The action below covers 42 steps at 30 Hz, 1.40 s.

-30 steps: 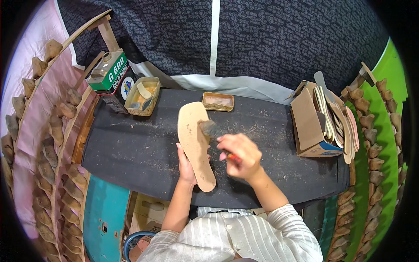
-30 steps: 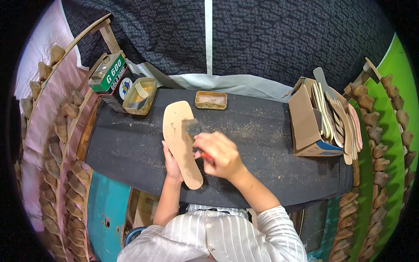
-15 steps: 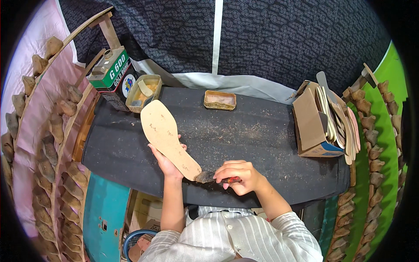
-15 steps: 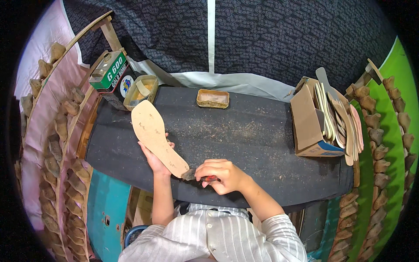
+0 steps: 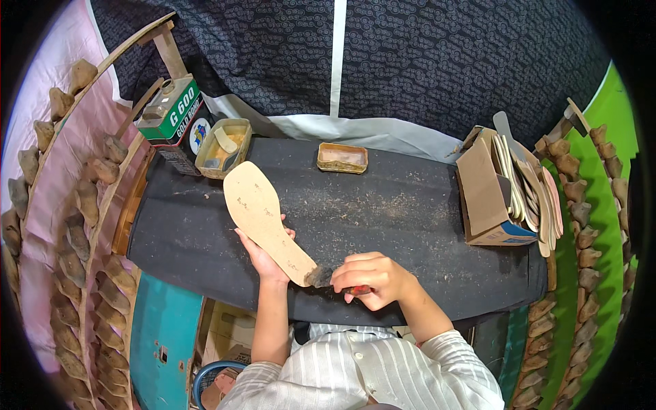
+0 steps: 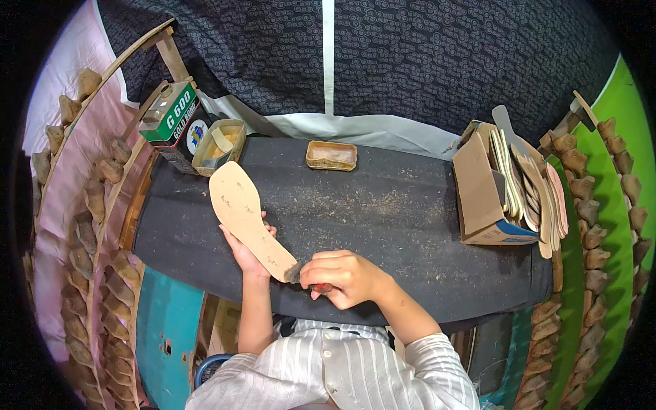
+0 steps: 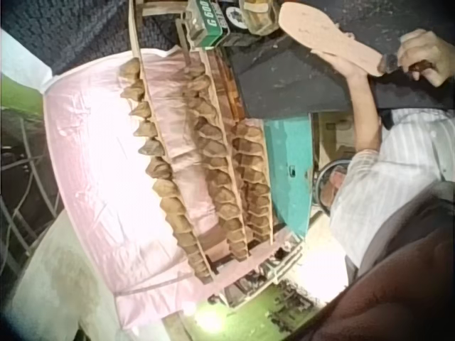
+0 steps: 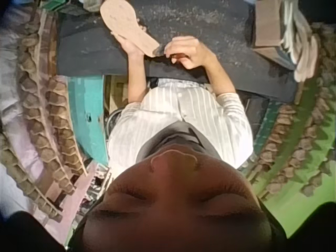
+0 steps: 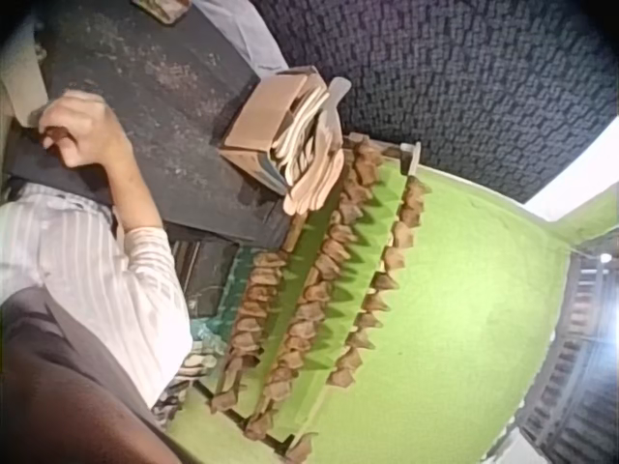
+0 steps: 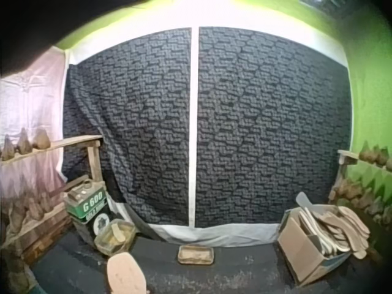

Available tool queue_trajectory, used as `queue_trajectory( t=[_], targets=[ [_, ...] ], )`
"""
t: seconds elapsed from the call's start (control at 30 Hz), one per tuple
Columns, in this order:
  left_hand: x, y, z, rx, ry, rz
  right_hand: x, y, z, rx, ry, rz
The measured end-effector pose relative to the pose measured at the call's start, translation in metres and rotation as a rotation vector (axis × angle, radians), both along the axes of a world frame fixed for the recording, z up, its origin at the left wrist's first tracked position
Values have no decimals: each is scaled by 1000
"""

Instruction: The person applies adhesive across shoe insoles using a brush, places the insoles into a basket, and takes additional insoles from a box to continue gluing.

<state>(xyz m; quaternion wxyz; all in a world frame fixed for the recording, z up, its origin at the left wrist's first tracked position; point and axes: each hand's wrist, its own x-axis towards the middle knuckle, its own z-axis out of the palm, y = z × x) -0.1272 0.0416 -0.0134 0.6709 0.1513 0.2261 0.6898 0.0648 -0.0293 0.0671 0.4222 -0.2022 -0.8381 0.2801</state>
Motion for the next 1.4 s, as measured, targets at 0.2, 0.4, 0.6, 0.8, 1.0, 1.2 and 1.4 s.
queue_trajectory(
  t=[0.2, 0.4, 0.6, 0.8, 1.0, 1.2, 1.4],
  targets=[
    [21, -12, 5, -21, 66, -81, -9, 2, 18, 4, -33, 63],
    [35, -22, 6, -35, 159, -163, -7, 16, 33, 108, 66, -70],
    [36, -28, 0, 22, 110, -352, -8, 34, 50, 357, 120, -294],
    [46, -33, 7, -34, 261, -374, -8, 50, 47, 527, 146, -510],
    [39, -25, 10, -42, 150, -373, -7, 34, 24, 433, 90, -363],
    [18, -7, -7, -1, 41, -247, -3, -4, 8, 103, -68, 41],
    [19, -9, -1, 13, 48, -278, 3, -3, 18, 13, -66, 74]
  ],
)
